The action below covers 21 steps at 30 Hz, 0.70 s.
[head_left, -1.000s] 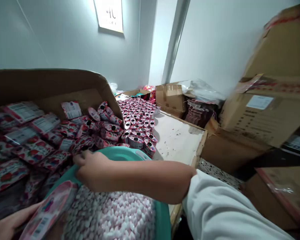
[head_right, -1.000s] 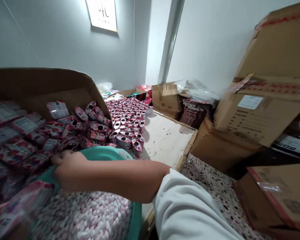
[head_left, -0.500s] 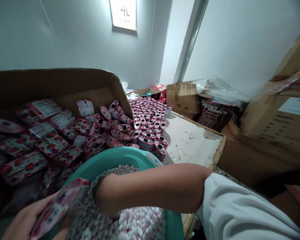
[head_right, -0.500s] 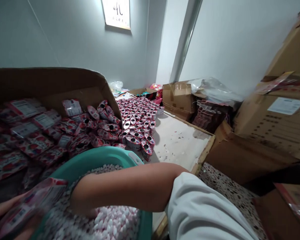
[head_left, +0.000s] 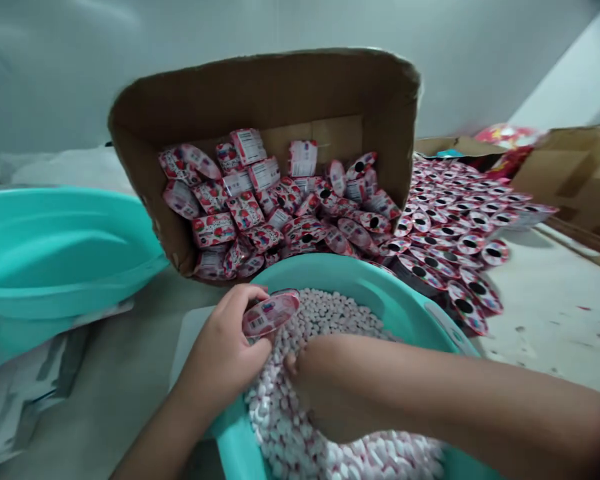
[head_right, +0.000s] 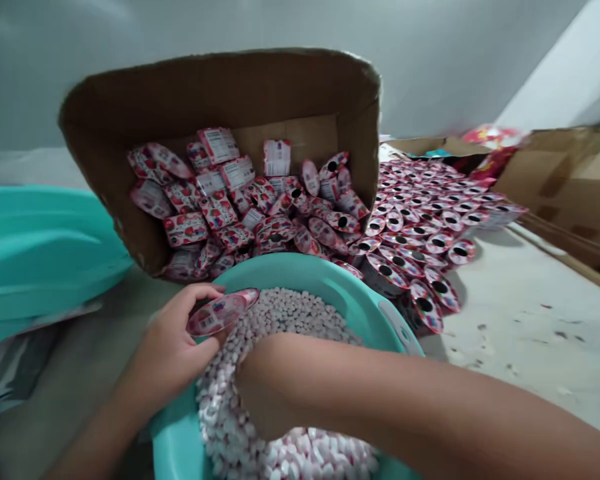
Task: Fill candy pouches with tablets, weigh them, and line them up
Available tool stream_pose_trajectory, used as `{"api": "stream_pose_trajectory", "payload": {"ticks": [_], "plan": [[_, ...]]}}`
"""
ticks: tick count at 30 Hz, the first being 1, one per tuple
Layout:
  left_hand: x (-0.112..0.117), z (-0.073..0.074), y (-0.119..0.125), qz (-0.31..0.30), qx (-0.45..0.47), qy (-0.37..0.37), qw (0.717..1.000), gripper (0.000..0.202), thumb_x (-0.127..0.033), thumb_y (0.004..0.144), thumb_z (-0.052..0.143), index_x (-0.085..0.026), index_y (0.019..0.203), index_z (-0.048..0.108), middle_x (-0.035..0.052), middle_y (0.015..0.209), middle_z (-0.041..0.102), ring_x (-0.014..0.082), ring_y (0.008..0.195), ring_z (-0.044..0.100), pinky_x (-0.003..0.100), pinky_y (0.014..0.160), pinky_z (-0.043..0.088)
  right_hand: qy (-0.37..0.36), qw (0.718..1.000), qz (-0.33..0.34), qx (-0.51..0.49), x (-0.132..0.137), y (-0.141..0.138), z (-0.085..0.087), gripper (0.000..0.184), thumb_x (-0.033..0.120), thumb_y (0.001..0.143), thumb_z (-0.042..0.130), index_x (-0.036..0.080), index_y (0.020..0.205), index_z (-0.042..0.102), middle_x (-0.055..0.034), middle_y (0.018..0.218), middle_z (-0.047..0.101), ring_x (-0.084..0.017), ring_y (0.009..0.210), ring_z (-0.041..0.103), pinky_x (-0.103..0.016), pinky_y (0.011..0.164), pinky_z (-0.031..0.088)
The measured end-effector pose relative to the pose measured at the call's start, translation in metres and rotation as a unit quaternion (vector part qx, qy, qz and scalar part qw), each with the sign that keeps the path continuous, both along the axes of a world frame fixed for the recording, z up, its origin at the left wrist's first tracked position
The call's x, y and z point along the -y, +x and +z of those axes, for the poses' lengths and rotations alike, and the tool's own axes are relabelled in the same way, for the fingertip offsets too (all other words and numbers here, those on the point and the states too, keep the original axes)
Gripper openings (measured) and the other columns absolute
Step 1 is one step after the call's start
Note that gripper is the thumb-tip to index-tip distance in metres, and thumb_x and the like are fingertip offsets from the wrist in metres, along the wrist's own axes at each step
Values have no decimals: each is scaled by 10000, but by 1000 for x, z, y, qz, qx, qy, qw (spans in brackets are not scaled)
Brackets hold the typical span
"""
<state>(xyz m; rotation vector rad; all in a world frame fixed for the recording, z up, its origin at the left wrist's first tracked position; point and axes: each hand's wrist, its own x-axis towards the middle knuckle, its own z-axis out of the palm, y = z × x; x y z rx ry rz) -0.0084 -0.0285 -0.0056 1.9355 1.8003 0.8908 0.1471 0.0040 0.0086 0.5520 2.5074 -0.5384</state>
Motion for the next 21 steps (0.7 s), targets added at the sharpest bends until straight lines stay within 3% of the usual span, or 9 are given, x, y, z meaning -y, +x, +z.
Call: {"api": "stream_pose_trajectory", "payload": {"ticks": [1,3,6,10,12,15,17,21], "plan": [[1,0,0,4,13,-12,1000,416,-98,701,628,-285,1070,577,-29,1169,646,166,995,644,259,821,524,-11,997,14,76,-1,4,13,254,346,744,680,179,893,799,-90,697,738,-240,591,681,-322,502,475],[3,0,-1,3,43,-18,999,403,-98,697,636,-279,1048,557,-32,1196,642,159,1002,647,258,834,526,-44,993,3,106,-3,7,34,384,415,770,693,168,1055,766,-99,825,760,-273,675,712,-322,501,466],[4,-1,-1,1,92,21,996,376,-105,692,662,-258,999,509,-20,1139,641,154,1007,645,248,838,531,-43,993,-58,97,-11,6,46,546,468,765,746,173,1221,688,-102,933,759,-327,809,729,-353,621,538],[6,-4,-2,-2,106,66,992,567,-134,705,695,-285,1194,452,-6,1147,623,151,990,654,252,834,543,31,987,-155,36,-24,7,38,832,451,717,821,135,1428,528,-179,1178,699,-387,1040,685,-448,866,559],[8,-4,-2,-21,93,74,993,707,-145,726,690,-311,1343,389,4,1169,620,151,980,658,267,849,543,26,984,-174,23,-29,9,30,1045,469,659,857,149,1536,389,-201,1355,605,-391,1166,631,-442,969,527],[8,-3,-4,-39,68,113,990,642,-116,729,669,-303,1307,462,5,1138,624,152,970,651,273,861,534,8,984,-171,47,-25,6,17,1331,507,527,908,79,1588,228,-269,1506,424,-426,1271,547,-430,1027,496],[7,-2,-6,-41,67,141,987,486,-104,724,671,-272,1161,537,6,1091,616,159,974,643,280,866,530,30,987,-152,35,-16,1,13,1366,536,487,910,11,1565,255,-324,1480,421,-461,1253,547,-460,996,508],[4,-6,-8,-63,135,136,979,349,-94,741,672,-240,998,488,17,1078,605,189,1077,655,312,907,538,30,998,-49,32,7,-8,17,1213,529,562,862,-44,1505,359,-317,1258,615,-416,1037,668,-441,852,557]]}}
